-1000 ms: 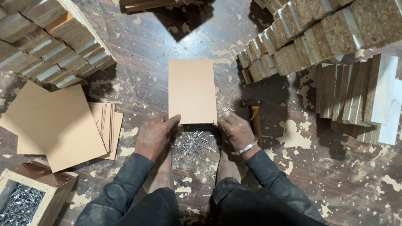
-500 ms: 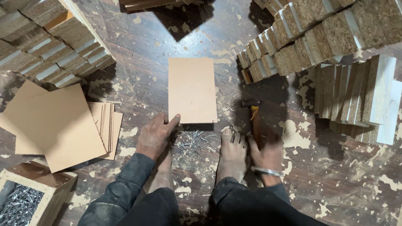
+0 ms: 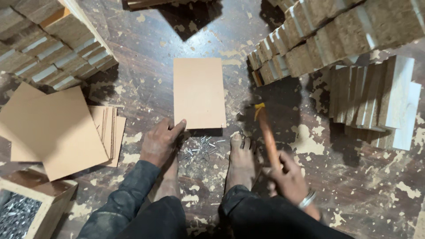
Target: The person places a flat wooden panel on the workbench, takes nails from a wooden nail box, and hammers nails along the panel edge with a claw hammer, repositioning the panel between nails. At the end the person picks up an open wooden box frame and aligns the panel against it.
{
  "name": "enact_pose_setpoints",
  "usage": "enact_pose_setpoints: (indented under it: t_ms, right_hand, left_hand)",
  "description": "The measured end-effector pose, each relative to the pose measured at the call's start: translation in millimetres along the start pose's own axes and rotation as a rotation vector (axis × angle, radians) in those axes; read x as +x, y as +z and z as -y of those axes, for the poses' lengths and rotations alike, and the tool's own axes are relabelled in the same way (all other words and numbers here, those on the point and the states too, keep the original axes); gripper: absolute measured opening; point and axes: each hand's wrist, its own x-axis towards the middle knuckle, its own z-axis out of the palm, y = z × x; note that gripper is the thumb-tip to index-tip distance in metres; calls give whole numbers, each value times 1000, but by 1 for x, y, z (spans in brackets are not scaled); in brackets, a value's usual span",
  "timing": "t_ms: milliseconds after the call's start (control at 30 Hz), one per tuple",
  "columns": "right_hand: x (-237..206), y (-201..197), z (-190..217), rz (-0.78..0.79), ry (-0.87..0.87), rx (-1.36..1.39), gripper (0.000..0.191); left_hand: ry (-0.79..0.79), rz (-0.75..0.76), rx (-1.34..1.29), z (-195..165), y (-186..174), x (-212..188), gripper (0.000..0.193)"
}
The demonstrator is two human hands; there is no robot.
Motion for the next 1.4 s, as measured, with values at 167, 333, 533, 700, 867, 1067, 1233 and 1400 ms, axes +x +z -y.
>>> enact_pose_setpoints:
  t_ms: [167, 333, 533, 700, 867, 1067, 1233, 1400]
  right_hand:
    - [-31, 27, 1, -166, -186, -569, 28]
    - [-22, 28, -19, -207, -334, -776, 37]
    - [-25, 17, -39, -167, -281, -769, 32]
    - [-26, 19, -41, -252, -184, -828, 31]
    - [-25, 16, -30, -237, -232, -775, 30]
    - [-25, 24, -29, -283, -99, -736, 30]
    - [-24, 16, -40, -295, -305, -766, 27]
    - [-31, 2, -45, -217, -178, -646, 28]
  left_hand:
    - [21, -10, 61, 1, 1, 0, 57]
    - [9, 45, 67, 7, 12, -1, 52]
    - [44, 5, 74, 7, 14, -2, 52]
    - [34, 6, 84, 4, 6, -3, 51]
    - [66, -60, 92, 5, 7, -2, 56]
    - [43, -40, 89, 6, 11, -5, 55]
    - [46, -69, 80, 5, 9, -2, 52]
    - [33, -11, 7, 2, 3, -1, 49]
